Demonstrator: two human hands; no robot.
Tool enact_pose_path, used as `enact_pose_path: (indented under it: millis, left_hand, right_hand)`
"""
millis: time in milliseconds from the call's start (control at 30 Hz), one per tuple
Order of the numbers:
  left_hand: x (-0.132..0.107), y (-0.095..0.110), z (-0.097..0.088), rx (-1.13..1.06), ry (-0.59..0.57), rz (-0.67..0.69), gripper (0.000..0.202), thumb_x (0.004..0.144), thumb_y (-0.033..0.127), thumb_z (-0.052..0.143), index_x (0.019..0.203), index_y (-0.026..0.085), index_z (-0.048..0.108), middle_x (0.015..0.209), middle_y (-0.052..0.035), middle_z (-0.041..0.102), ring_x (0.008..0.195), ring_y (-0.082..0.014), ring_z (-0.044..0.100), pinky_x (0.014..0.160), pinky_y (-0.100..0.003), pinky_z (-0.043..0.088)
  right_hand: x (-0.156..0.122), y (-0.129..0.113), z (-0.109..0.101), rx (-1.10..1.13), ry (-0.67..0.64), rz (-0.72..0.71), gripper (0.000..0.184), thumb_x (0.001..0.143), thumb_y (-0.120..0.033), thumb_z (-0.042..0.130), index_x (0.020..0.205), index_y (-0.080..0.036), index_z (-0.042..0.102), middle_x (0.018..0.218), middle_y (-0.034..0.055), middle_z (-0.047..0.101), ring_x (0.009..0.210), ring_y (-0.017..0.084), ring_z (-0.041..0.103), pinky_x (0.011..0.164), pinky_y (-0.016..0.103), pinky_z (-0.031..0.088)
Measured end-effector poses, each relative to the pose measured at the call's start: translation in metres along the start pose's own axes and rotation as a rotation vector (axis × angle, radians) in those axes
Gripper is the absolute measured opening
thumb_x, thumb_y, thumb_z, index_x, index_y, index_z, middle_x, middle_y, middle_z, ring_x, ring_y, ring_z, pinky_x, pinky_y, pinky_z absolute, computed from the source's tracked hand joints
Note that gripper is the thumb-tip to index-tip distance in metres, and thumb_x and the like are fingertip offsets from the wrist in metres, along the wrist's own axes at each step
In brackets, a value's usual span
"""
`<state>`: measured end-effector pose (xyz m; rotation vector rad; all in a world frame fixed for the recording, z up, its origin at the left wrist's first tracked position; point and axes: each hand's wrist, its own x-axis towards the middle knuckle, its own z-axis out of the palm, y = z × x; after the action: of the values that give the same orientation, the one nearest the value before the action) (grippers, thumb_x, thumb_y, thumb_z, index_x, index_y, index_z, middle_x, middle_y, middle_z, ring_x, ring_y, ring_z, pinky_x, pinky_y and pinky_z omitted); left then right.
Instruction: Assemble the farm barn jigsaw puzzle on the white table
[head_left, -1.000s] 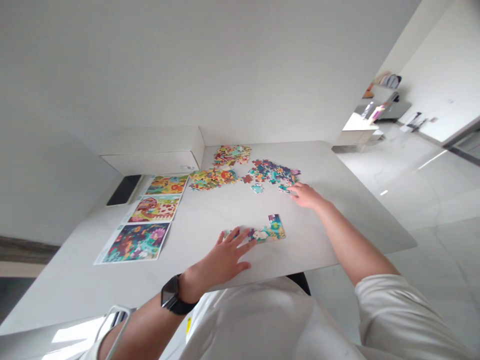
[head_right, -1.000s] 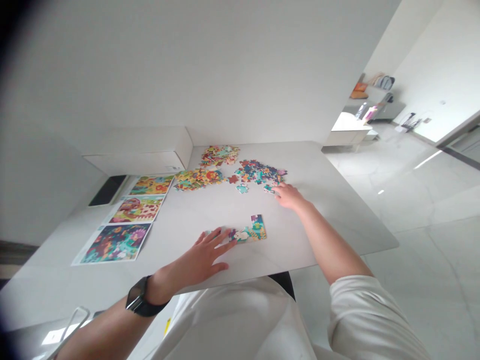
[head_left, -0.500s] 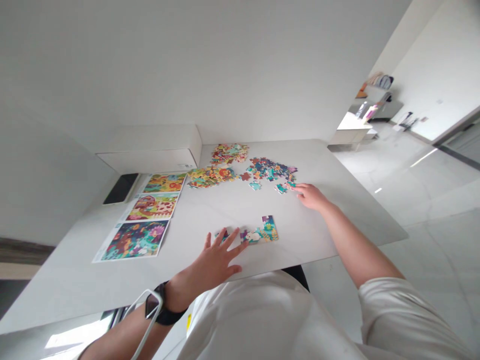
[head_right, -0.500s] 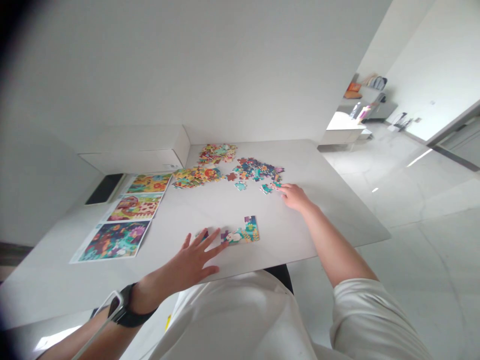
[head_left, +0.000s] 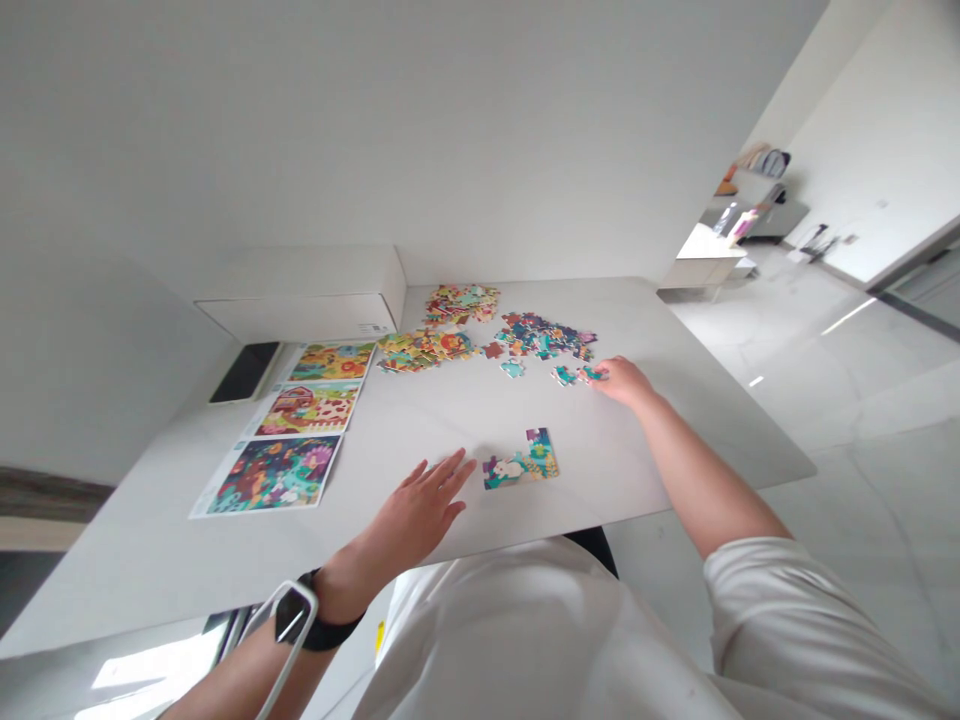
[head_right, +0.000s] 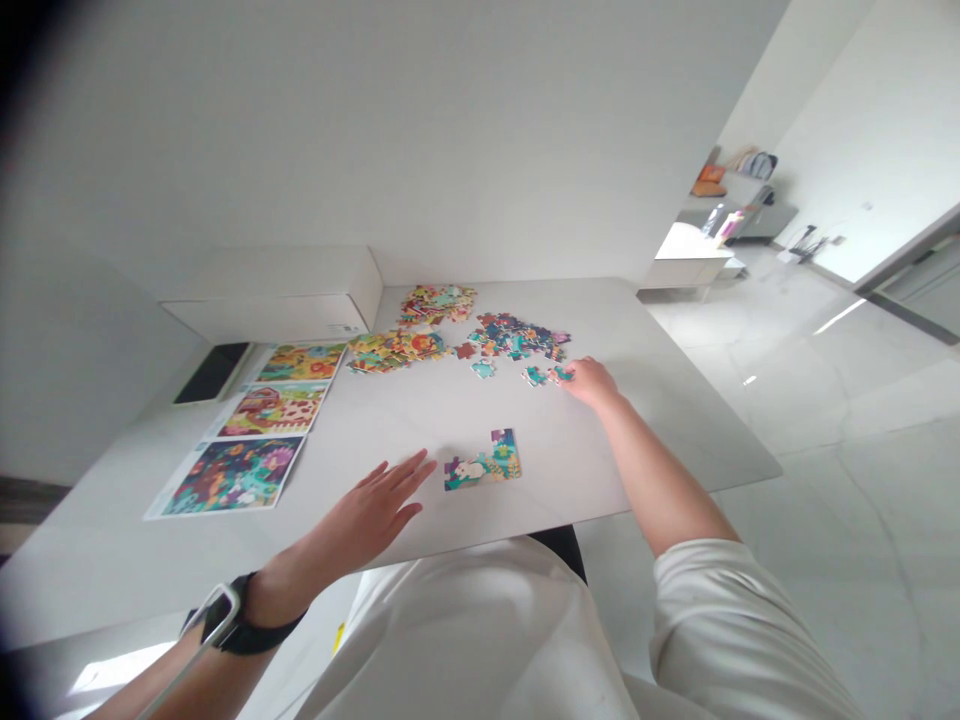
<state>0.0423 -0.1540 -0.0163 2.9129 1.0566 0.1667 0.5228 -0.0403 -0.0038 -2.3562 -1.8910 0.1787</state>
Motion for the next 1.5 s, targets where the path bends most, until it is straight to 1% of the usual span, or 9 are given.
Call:
enact_pose_path:
  millis: [200, 333, 500, 667, 867, 1033, 1133, 1267, 1500]
  left_hand:
    - [-0.008, -0.007, 0.001, -0.057, 0.026, -0.095, 0.058, 0.106, 0.022, 0.047, 0.163, 0.024, 0.052, 0.169, -0.0111, 0.051, 0.148, -0.0258, 0.06, 0.127, -0.049, 0.048]
    - [0.002, -0.007, -0.006, -0.105, 0.099, -0.149, 0.055, 0.107, 0.029, 0.051, 0.162, 0.028, 0.053, 0.167, -0.0113, 0.054, 0.146, -0.0302, 0.062, 0.125, -0.054, 0.049]
    - [0.066, 0.007, -0.026, -0.3, 0.284, -0.154, 0.055, 0.109, 0.034, 0.051, 0.163, 0.027, 0.048, 0.164, -0.0138, 0.056, 0.148, -0.0316, 0.058, 0.123, -0.054, 0.051]
    - [0.15, 0.011, -0.042, -0.489, 0.467, -0.176, 0.052, 0.106, 0.025, 0.053, 0.158, 0.022, 0.051, 0.157, -0.0141, 0.061, 0.148, -0.0275, 0.058, 0.126, -0.048, 0.049]
    - [0.207, -0.019, -0.039, -0.436, 0.331, -0.209, 0.041, 0.102, 0.022, 0.061, 0.143, 0.022, 0.066, 0.148, -0.0114, 0.069, 0.144, -0.0277, 0.061, 0.126, -0.046, 0.048]
    - [0.25, -0.035, -0.028, -0.353, 0.208, -0.173, 0.035, 0.101, 0.024, 0.062, 0.134, 0.02, 0.073, 0.138, -0.0123, 0.074, 0.132, -0.0292, 0.068, 0.118, -0.045, 0.053]
    - [0.278, -0.032, -0.018, -0.297, 0.137, -0.147, 0.037, 0.102, 0.025, 0.062, 0.137, 0.02, 0.072, 0.138, -0.0131, 0.074, 0.129, -0.0305, 0.068, 0.115, -0.047, 0.054]
    - [0.306, -0.019, -0.004, -0.13, 0.053, -0.062, 0.035, 0.103, 0.027, 0.061, 0.136, 0.021, 0.073, 0.143, -0.0156, 0.069, 0.134, -0.0353, 0.063, 0.115, -0.053, 0.05]
    - [0.316, -0.013, 0.011, -0.016, 0.004, 0.027, 0.034, 0.107, 0.027, 0.051, 0.127, 0.023, 0.078, 0.147, -0.0166, 0.062, 0.132, -0.0363, 0.06, 0.114, -0.057, 0.047]
  right_hand:
    - [0.001, 0.008, -0.005, -0.045, -0.025, 0.078, 0.034, 0.09, -0.048, 0.079, 0.112, -0.023, 0.084, 0.119, 0.0123, 0.079, 0.105, 0.026, 0.075, 0.087, 0.029, 0.053]
    - [0.001, 0.004, -0.007, -0.059, 0.031, 0.095, 0.045, 0.099, -0.052, 0.068, 0.129, -0.019, 0.079, 0.131, 0.0178, 0.075, 0.114, 0.031, 0.072, 0.096, 0.036, 0.054]
    - [0.017, -0.033, -0.002, -0.026, 0.103, -0.147, 0.043, 0.102, -0.028, 0.059, 0.143, -0.025, 0.072, 0.15, 0.0127, 0.067, 0.134, 0.03, 0.062, 0.116, 0.041, 0.047]
    - [0.033, -0.069, 0.005, -0.046, 0.069, -0.126, 0.045, 0.106, -0.028, 0.048, 0.143, -0.027, 0.073, 0.154, 0.0109, 0.064, 0.139, 0.03, 0.057, 0.118, 0.046, 0.046]
    - [0.029, -0.056, 0.009, -0.043, 0.171, 0.011, 0.036, 0.105, -0.028, 0.049, 0.119, -0.025, 0.082, 0.138, 0.0131, 0.073, 0.128, 0.032, 0.063, 0.109, 0.045, 0.05]
    - [0.029, -0.036, 0.013, 0.026, 0.182, 0.067, 0.035, 0.102, -0.025, 0.054, 0.123, -0.027, 0.081, 0.134, 0.0114, 0.074, 0.122, 0.031, 0.065, 0.105, 0.044, 0.052]
    - [0.032, -0.033, 0.013, 0.05, 0.173, 0.058, 0.037, 0.1, -0.024, 0.056, 0.127, -0.03, 0.081, 0.134, 0.0109, 0.073, 0.122, 0.031, 0.064, 0.105, 0.044, 0.052]
    - [0.034, -0.028, 0.01, 0.048, 0.185, 0.11, 0.029, 0.099, -0.025, 0.06, 0.11, -0.029, 0.086, 0.126, 0.0121, 0.075, 0.117, 0.031, 0.066, 0.101, 0.044, 0.055]
    - [0.033, -0.016, 0.004, 0.073, 0.115, 0.172, 0.03, 0.102, -0.035, 0.063, 0.124, -0.03, 0.083, 0.131, 0.0147, 0.071, 0.121, 0.033, 0.065, 0.101, 0.045, 0.055]
